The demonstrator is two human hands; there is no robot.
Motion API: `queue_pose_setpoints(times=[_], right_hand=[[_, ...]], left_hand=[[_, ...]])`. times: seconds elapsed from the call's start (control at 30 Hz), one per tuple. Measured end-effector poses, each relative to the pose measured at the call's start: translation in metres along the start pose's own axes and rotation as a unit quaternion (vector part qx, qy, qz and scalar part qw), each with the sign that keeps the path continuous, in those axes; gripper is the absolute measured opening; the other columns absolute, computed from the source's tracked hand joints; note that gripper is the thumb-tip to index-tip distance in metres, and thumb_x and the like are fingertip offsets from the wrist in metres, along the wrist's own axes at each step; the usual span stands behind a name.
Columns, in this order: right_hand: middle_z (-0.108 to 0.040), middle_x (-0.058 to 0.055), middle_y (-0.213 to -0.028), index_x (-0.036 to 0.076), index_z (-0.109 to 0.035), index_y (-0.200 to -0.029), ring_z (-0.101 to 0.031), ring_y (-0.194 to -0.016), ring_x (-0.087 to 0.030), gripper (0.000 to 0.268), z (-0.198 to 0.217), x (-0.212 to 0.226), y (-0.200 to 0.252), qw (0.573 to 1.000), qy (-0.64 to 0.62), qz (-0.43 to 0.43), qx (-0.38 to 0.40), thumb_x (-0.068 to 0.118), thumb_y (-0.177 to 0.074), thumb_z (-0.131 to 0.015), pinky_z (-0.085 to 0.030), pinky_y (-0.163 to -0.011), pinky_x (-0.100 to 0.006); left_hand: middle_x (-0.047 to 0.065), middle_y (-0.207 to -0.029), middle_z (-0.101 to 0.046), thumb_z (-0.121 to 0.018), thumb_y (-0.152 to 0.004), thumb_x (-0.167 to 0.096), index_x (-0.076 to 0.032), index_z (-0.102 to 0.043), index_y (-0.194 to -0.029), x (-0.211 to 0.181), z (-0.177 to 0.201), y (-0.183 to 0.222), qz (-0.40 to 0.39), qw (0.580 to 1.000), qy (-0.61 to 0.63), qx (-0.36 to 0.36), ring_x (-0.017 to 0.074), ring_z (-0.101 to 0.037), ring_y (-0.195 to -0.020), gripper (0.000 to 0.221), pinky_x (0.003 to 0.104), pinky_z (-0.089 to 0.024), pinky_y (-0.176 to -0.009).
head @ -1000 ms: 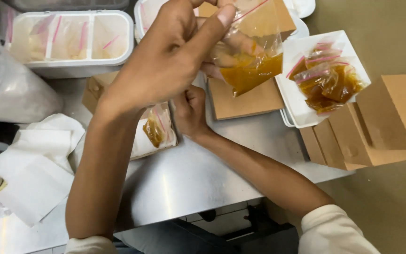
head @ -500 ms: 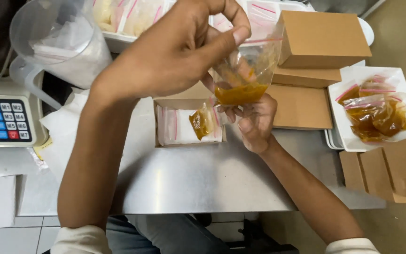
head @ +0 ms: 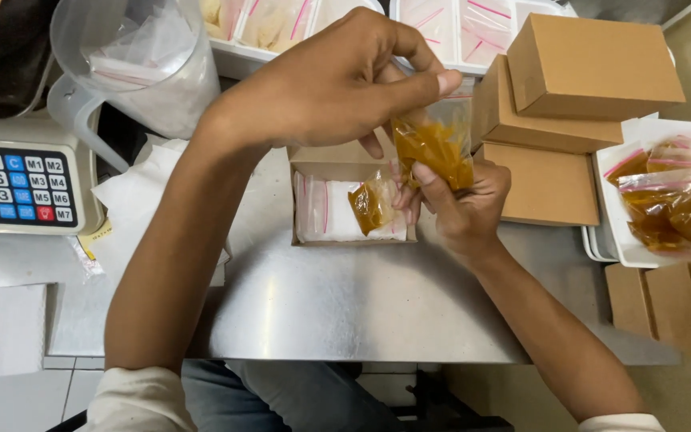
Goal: Folding small cardboard boxes and packing them with paper liners and sauce packets at a food preparation station.
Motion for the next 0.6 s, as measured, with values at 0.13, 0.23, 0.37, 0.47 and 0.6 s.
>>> queue_pose_setpoints(times=[0.13, 0.23, 0.37, 0.47, 0.6], right_hand=[[-0.069, -0.023, -0.07, -0.012, -0.068, -0.085, -0.066, -0.049, -0.027, 0.048, 0.005, -0.006, 0.002, 0.998, 0.011, -0.055, 0.021, 0.023, -0.11, -0.046, -0.041, -0.042, -0.026], [-0.07, -0.026, -0.074, -0.011, -0.069, -0.088, -0.066, -0.048, -0.029, 0.058, 0.007, -0.011, 0.006, 0.994, -0.042, -0.098, 0.039, 0.03, -0.112, -0.037, -0.037, -0.047, -0.026], [-0.07, -0.027, -0.075, -0.013, -0.07, -0.094, -0.06, -0.045, -0.027, 0.059, 0.008, -0.012, 0.007, 0.989, -0.054, -0.121, 0.057, 0.033, -0.11, -0.034, -0.035, -0.049, -0.028], [-0.072, -0.028, -0.087, -0.014, -0.069, -0.106, -0.069, -0.068, -0.028, 0.063, 0.011, -0.015, 0.008, 0.991, -0.046, -0.075, 0.097, 0.037, -0.109, -0.032, -0.044, -0.051, -0.028], [-0.07, -0.03, -0.111, -0.018, -0.061, -0.113, -0.072, -0.078, -0.032, 0.057, 0.017, -0.021, 0.009, 0.989, -0.101, -0.058, 0.087, 0.036, -0.104, -0.045, -0.048, -0.051, -0.031]], left_hand=[[0.003, -0.074, -0.083, -0.065, -0.097, -0.038, -0.009, -0.078, -0.094, 0.004, 0.002, -0.003, 0.045, 0.998, 0.018, 0.033, 0.0054, -0.083, -0.066, 0.032, 0.015, -0.067, -0.057], [0.002, -0.072, -0.08, -0.074, -0.096, -0.026, -0.008, -0.076, -0.085, 0.001, -0.003, -0.004, 0.127, 0.99, 0.047, 0.041, 0.0071, -0.083, -0.067, 0.022, 0.016, -0.068, -0.06], [0.005, -0.068, -0.079, -0.071, -0.098, -0.025, -0.005, -0.078, -0.084, 0.007, -0.007, -0.009, 0.138, 0.989, 0.037, 0.038, 0.0072, -0.082, -0.064, 0.025, 0.017, -0.069, -0.058], [0.001, -0.076, -0.082, -0.076, -0.095, -0.023, -0.009, -0.082, -0.092, 0.008, -0.008, -0.009, 0.13, 0.99, 0.037, 0.036, 0.0027, -0.074, -0.059, 0.015, 0.014, -0.067, -0.059], [-0.001, -0.075, -0.082, -0.077, -0.094, -0.02, -0.01, -0.08, -0.095, 0.007, -0.01, -0.009, 0.12, 0.992, 0.04, 0.02, 0.0006, -0.075, -0.065, 0.011, 0.015, -0.067, -0.06]])
Point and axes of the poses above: each hand's wrist, its own y-axis away from the middle knuckle, its own z-axis out of the back of the hand, x = y × z, the point moved 1 cm from there along -y, towards the middle knuckle
